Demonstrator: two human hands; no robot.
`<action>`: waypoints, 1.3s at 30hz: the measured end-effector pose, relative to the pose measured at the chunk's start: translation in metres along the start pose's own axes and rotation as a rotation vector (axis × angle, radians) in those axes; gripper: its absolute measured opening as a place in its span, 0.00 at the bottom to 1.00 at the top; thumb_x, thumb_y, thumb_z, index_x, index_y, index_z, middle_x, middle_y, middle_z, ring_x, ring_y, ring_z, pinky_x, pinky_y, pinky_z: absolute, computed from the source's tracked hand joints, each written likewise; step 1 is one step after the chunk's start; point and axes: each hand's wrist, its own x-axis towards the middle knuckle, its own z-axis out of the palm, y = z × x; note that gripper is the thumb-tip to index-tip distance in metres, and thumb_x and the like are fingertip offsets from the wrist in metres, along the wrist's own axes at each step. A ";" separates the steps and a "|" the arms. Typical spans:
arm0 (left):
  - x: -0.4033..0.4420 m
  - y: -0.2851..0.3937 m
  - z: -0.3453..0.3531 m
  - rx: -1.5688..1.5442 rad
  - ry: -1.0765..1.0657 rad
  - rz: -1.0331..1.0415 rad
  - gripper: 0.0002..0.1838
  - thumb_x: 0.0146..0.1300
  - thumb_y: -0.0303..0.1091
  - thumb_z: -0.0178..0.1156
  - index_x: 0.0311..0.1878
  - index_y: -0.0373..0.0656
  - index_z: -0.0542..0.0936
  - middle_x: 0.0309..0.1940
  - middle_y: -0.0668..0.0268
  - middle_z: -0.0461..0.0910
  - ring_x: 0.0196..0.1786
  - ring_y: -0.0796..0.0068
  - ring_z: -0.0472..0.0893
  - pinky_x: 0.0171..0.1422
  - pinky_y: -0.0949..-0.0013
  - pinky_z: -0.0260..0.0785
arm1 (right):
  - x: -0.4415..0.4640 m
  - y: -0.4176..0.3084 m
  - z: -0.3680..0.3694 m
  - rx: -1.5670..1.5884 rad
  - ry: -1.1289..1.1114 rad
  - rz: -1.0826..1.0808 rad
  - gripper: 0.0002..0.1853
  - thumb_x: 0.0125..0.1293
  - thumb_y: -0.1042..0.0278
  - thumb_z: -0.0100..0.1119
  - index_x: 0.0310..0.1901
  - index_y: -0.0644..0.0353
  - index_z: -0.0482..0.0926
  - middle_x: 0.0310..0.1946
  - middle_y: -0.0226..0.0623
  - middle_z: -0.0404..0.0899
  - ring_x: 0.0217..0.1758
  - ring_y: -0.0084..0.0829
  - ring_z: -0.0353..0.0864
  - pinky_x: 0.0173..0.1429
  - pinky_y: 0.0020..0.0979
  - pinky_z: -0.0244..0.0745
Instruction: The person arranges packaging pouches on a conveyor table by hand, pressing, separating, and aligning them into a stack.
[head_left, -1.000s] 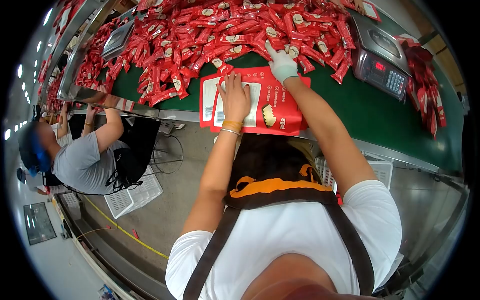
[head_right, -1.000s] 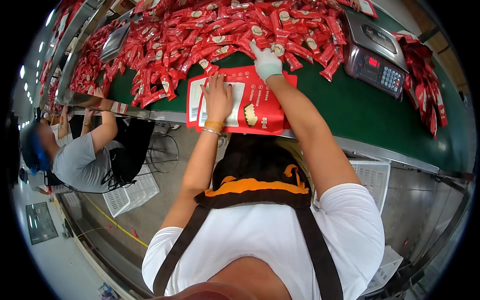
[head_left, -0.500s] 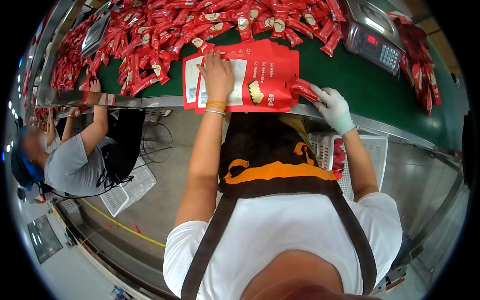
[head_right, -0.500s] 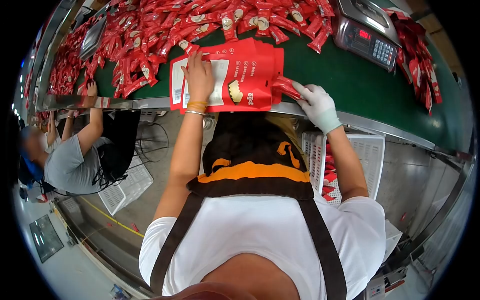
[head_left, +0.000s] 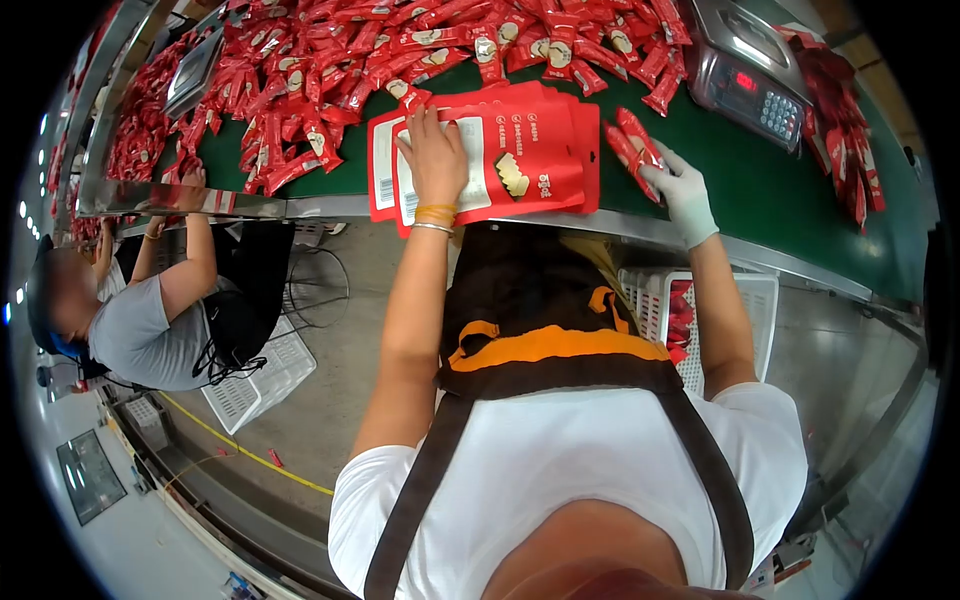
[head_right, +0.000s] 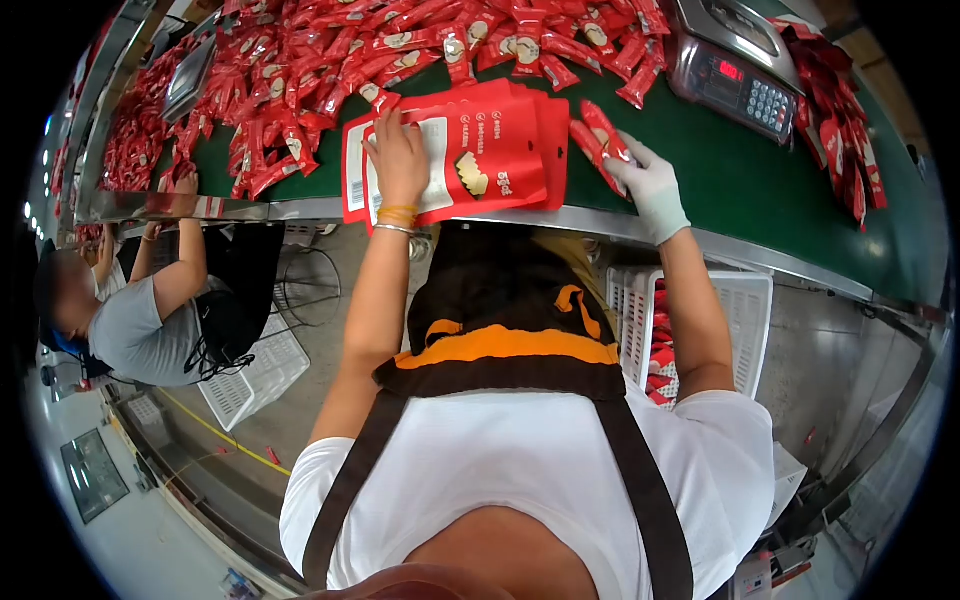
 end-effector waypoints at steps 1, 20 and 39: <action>-0.001 0.000 -0.001 -0.023 0.001 0.000 0.26 0.71 0.39 0.46 0.67 0.31 0.67 0.70 0.47 0.62 0.75 0.46 0.57 0.78 0.37 0.37 | -0.004 -0.006 0.004 0.252 -0.051 0.002 0.30 0.61 0.66 0.64 0.64 0.71 0.72 0.50 0.39 0.82 0.49 0.25 0.82 0.52 0.23 0.75; -0.002 -0.004 0.001 -0.041 0.007 0.000 0.26 0.72 0.40 0.46 0.67 0.33 0.67 0.71 0.48 0.61 0.76 0.46 0.56 0.78 0.37 0.36 | 0.021 -0.027 0.014 -0.114 -0.617 0.157 0.31 0.58 0.68 0.63 0.64 0.70 0.72 0.55 0.41 0.80 0.51 0.24 0.79 0.59 0.26 0.73; 0.002 0.005 -0.007 0.062 -0.137 0.254 0.32 0.72 0.47 0.46 0.73 0.38 0.61 0.75 0.51 0.58 0.78 0.51 0.55 0.79 0.43 0.39 | 0.110 0.040 0.174 -0.516 -0.836 -0.668 0.12 0.58 0.67 0.59 0.43 0.63 0.81 0.44 0.47 0.83 0.46 0.40 0.82 0.46 0.39 0.78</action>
